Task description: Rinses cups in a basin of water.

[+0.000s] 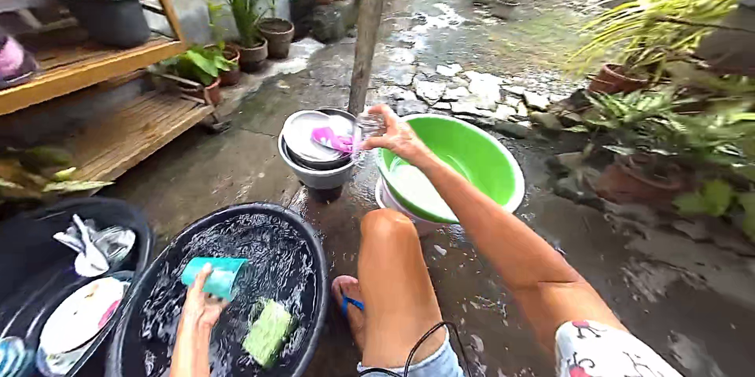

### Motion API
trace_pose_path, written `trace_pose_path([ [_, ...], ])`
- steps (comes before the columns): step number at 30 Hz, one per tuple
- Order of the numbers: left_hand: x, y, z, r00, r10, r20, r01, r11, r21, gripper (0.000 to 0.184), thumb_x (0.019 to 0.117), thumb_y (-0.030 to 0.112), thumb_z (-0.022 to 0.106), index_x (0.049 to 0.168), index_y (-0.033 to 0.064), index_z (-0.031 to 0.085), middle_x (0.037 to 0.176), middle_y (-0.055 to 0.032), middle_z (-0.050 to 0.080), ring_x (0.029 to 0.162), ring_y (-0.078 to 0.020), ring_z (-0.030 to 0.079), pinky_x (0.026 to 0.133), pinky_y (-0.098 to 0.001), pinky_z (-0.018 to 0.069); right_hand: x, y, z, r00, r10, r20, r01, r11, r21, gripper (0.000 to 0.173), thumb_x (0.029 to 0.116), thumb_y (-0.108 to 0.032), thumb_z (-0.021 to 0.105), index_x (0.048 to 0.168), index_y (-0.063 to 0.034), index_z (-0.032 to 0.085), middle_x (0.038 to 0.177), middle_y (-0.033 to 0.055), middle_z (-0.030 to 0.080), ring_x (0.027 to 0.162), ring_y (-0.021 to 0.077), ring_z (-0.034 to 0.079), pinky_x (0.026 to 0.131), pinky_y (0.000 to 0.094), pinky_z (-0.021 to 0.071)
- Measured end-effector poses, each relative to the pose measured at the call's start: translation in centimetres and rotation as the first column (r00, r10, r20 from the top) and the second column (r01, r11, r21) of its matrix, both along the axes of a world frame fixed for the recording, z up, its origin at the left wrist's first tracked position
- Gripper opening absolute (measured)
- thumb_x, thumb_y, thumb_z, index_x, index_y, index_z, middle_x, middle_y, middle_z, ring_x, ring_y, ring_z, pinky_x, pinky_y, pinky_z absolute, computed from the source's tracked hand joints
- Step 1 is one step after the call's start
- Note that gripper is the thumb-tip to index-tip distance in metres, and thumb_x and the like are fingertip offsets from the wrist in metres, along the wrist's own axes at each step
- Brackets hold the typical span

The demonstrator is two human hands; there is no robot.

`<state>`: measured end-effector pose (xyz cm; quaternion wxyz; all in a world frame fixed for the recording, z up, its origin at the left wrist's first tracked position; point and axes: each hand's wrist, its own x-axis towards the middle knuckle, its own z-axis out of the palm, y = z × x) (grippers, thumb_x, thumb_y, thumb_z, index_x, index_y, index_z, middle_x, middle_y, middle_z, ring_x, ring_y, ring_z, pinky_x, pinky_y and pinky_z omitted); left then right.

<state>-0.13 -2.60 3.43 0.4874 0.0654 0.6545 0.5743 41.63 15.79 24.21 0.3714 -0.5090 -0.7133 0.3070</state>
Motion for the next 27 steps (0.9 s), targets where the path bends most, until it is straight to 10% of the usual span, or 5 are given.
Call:
trace_pose_path([
  [6,0.5,-0.4,-2.9,0.988,0.132,0.084,-0.139,0.987,0.085,0.049,0.1064,0.039,0.046,0.146,0.0117,0.040,0.134,-0.0116,0.053,0.115,-0.0218,0.056,0.092,-0.0484,0.0502,14.8,2.6,-9.4,0.829,-0.412,0.379,0.495,0.856,-0.151,0.087,0.0741,-0.008,0.089,0.144,0.0088,0.041,0.131,0.0391,0.055,0.122,0.0543,0.056,0.100,0.0673,0.0460],
  [11,0.9,-0.6,-3.2,0.976,0.204,0.077,-0.209,0.976,0.064,0.043,0.1070,0.040,0.044,0.141,0.0127,0.044,0.124,-0.0075,0.056,0.106,-0.0171,0.059,0.086,-0.0420,0.0533,16.0,2.1,-12.8,0.776,-0.478,0.411,0.602,0.756,-0.258,0.093,0.0764,-0.007,0.088,0.148,0.0114,0.031,0.142,0.0386,0.046,0.130,0.0506,0.052,0.106,0.0613,0.0441],
  [16,1.3,-0.8,-2.8,0.965,0.231,0.120,-0.238,0.970,0.044,0.056,0.1075,0.044,0.043,0.153,0.0127,0.034,0.152,-0.0141,0.042,0.133,-0.0265,0.048,0.104,-0.0522,0.0450,15.3,1.4,-10.8,0.707,-0.427,0.564,0.628,0.745,-0.223,0.102,0.0797,-0.028,0.090,0.154,0.0050,0.029,0.149,0.0377,0.040,0.134,0.0544,0.046,0.104,0.0672,0.0433],
  [22,1.9,-1.0,-2.9,0.926,0.281,0.251,-0.309,0.948,0.080,0.056,0.1094,0.048,0.031,0.150,0.0103,0.038,0.140,-0.0163,0.053,0.120,-0.0261,0.058,0.096,-0.0472,0.0520,-0.5,-3.0,-2.2,0.952,-0.007,0.306,0.008,1.000,-0.002,0.042,0.1027,-0.020,0.064,0.134,0.0061,0.054,0.120,0.0297,0.064,0.103,0.0430,0.067,0.088,0.0589,0.0539],
  [27,0.8,-1.5,-3.8,0.856,0.428,0.289,-0.447,0.895,-0.001,0.062,0.1095,0.047,0.039,0.155,0.0056,0.035,0.153,-0.0218,0.043,0.133,-0.0338,0.049,0.105,-0.0538,0.0450,-20.5,-8.1,-8.0,0.870,0.438,-0.225,-0.479,0.644,-0.596,0.028,0.1065,-0.012,0.051,0.129,0.0035,0.059,0.114,0.0168,0.068,0.097,0.0214,0.068,0.084,0.0383,0.0563],
])
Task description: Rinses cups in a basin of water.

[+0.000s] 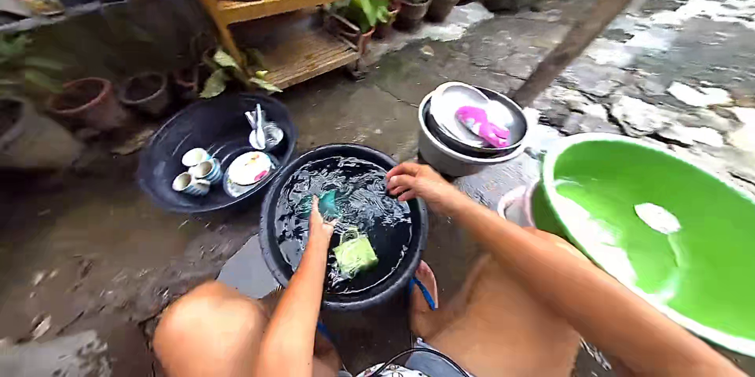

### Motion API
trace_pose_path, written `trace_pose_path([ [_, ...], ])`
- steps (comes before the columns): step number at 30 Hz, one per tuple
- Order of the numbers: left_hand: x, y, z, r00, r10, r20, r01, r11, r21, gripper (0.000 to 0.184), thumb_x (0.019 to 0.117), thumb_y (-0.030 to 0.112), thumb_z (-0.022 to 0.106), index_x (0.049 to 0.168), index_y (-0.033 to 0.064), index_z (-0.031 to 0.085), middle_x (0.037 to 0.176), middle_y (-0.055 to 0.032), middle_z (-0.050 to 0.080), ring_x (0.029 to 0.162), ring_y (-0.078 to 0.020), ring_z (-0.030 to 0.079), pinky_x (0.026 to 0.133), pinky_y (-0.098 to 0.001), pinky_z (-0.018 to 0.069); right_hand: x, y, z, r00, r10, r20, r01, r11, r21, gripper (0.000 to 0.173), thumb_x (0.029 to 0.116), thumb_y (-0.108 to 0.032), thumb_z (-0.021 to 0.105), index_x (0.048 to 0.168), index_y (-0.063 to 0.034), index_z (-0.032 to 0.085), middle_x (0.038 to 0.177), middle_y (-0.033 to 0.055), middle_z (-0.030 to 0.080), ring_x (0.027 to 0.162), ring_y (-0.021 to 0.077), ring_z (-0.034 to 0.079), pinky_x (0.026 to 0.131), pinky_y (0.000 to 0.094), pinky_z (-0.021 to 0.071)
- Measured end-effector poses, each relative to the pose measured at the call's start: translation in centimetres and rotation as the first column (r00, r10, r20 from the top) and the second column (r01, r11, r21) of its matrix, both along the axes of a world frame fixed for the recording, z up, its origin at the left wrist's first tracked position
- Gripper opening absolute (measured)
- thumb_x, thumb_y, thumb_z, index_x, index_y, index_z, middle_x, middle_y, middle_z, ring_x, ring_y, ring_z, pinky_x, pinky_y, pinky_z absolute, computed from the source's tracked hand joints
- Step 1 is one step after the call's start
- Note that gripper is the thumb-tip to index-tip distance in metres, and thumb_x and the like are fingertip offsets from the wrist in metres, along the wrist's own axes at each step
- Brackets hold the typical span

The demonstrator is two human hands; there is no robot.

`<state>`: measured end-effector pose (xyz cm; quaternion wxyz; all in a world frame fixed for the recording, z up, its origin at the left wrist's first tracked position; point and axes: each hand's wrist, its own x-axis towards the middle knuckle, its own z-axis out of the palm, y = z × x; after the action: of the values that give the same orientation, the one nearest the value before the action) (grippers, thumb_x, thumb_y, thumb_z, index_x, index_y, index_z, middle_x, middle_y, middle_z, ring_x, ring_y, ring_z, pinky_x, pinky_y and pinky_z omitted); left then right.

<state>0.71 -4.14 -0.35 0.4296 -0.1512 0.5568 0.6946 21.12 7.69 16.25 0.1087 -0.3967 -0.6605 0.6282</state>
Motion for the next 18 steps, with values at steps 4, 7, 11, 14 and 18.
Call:
trace_pose_path([
  [4,0.5,-0.6,-0.2,0.996,0.087,0.000,-0.087,0.995,-0.054,0.066,0.1099,0.048,0.038,0.156,0.0005,0.032,0.158,-0.0255,0.037,0.140,-0.0373,0.044,0.109,-0.0555,0.0417,-7.6,-2.0,-11.8,0.920,-0.387,0.070,0.372,0.914,0.163,0.035,0.1089,-0.018,0.044,0.128,0.0013,0.066,0.123,0.0209,0.070,0.117,0.0314,0.065,0.102,0.0512,0.0469],
  [7,1.2,-0.7,0.4,0.999,0.042,0.007,-0.042,0.999,-0.018,0.071,0.1092,0.052,0.036,0.160,0.0050,0.024,0.163,-0.0243,0.030,0.147,-0.0392,0.036,0.114,-0.0600,0.0377,-11.0,-4.4,-15.7,0.791,-0.612,0.017,0.612,0.791,-0.014,0.037,0.1100,-0.017,0.041,0.131,0.0047,0.063,0.127,0.0225,0.066,0.120,0.0302,0.061,0.104,0.0479,0.0454],
  [11,0.8,1.3,-0.4,0.996,0.036,0.085,-0.052,0.980,0.191,0.065,0.1091,0.055,0.024,0.149,0.0070,0.042,0.135,-0.0181,0.058,0.117,-0.0260,0.059,0.096,-0.0479,0.0511,-13.2,-7.8,-15.8,0.883,-0.409,-0.231,0.362,0.906,-0.220,0.034,0.1086,-0.006,0.037,0.135,0.0109,0.051,0.117,0.0213,0.065,0.100,0.0199,0.065,0.088,0.0340,0.0552],
  [14,0.9,1.3,1.0,0.993,0.079,0.085,-0.099,0.958,0.269,0.052,0.1122,0.042,0.026,0.141,0.0033,0.045,0.122,-0.0153,0.059,0.105,-0.0200,0.059,0.090,-0.0382,0.0518,-11.9,-7.6,-14.8,0.971,0.223,0.085,-0.236,0.859,0.453,0.034,0.1029,0.002,0.041,0.129,0.0139,0.061,0.128,0.0306,0.065,0.125,0.0385,0.062,0.110,0.0503,0.0452],
  [18,1.2,0.8,1.9,0.972,-0.052,0.231,0.000,0.976,0.219,0.057,0.1084,0.051,0.032,0.143,0.0081,0.046,0.128,-0.0148,0.061,0.112,-0.0240,0.061,0.093,-0.0469,0.0522,-12.4,-5.0,-11.7,0.573,0.471,0.671,-0.814,0.423,0.398,0.041,0.1056,-0.009,0.046,0.142,0.0068,0.054,0.149,0.0311,0.050,0.143,0.0479,0.042,0.117,0.0627,0.0328],
])
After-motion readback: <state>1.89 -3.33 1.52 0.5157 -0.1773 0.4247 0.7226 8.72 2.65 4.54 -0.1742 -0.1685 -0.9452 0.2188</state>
